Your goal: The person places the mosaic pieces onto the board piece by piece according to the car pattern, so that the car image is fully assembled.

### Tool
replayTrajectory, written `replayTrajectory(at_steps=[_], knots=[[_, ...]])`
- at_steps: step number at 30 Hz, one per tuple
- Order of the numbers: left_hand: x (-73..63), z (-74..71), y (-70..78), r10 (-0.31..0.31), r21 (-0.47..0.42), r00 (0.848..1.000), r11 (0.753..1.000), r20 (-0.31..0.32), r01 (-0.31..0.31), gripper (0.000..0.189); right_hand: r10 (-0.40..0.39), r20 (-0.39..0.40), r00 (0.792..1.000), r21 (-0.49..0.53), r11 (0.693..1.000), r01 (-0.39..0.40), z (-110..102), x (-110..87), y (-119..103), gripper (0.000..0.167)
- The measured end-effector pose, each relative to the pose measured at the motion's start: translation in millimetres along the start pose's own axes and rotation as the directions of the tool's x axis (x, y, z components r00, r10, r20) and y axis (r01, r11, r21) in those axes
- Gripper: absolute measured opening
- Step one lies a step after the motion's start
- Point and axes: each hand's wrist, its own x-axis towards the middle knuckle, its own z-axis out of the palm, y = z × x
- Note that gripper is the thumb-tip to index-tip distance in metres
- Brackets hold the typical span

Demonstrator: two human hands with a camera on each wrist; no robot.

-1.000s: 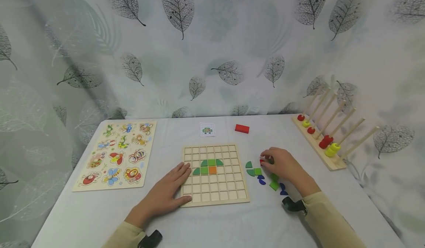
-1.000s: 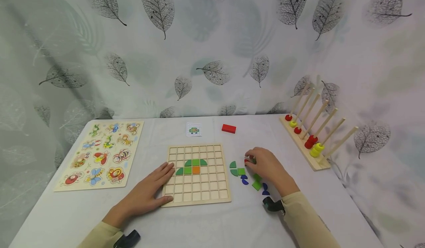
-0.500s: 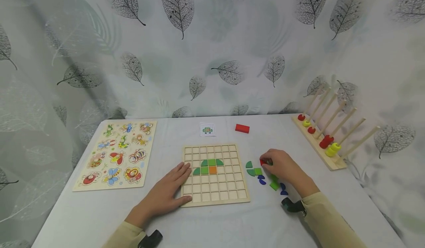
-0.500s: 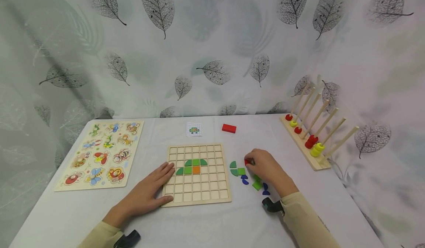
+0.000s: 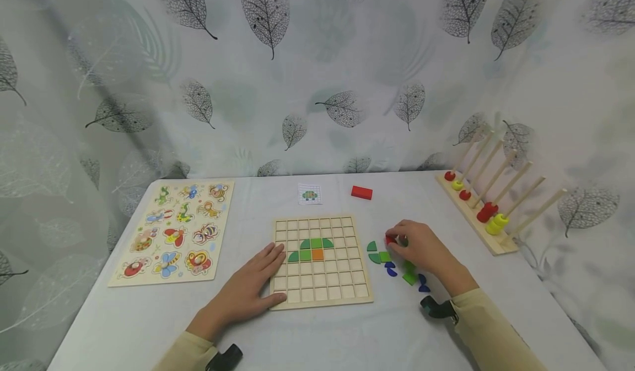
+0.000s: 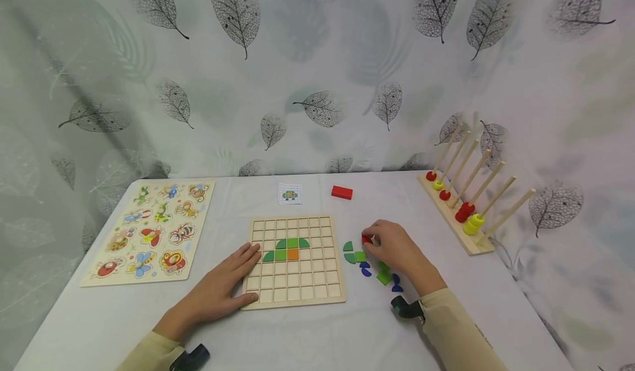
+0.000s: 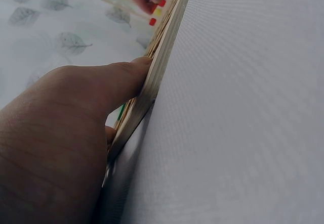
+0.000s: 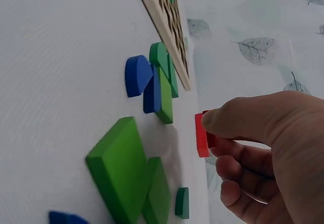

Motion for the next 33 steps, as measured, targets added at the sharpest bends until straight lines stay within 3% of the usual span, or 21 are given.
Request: replayTrajectory(at_steps=[13, 33], knots=[[-0.6, 2.4, 0.9, -0.002, 0.006, 1.000, 1.000, 0.000, 0.002, 0.091, -0.040, -0.062, 0.997, 0.007, 0.999, 0.040, -3, -0.5, -13, 0.026], [-0.1, 0.6, -0.2, 0.002, 0.015, 1.000, 1.000, -0.003, -0.002, 0.091, -0.146, -0.094, 0.985, 0.022, 0.989, 0.149, -3, 6.3, -30, 0.024]])
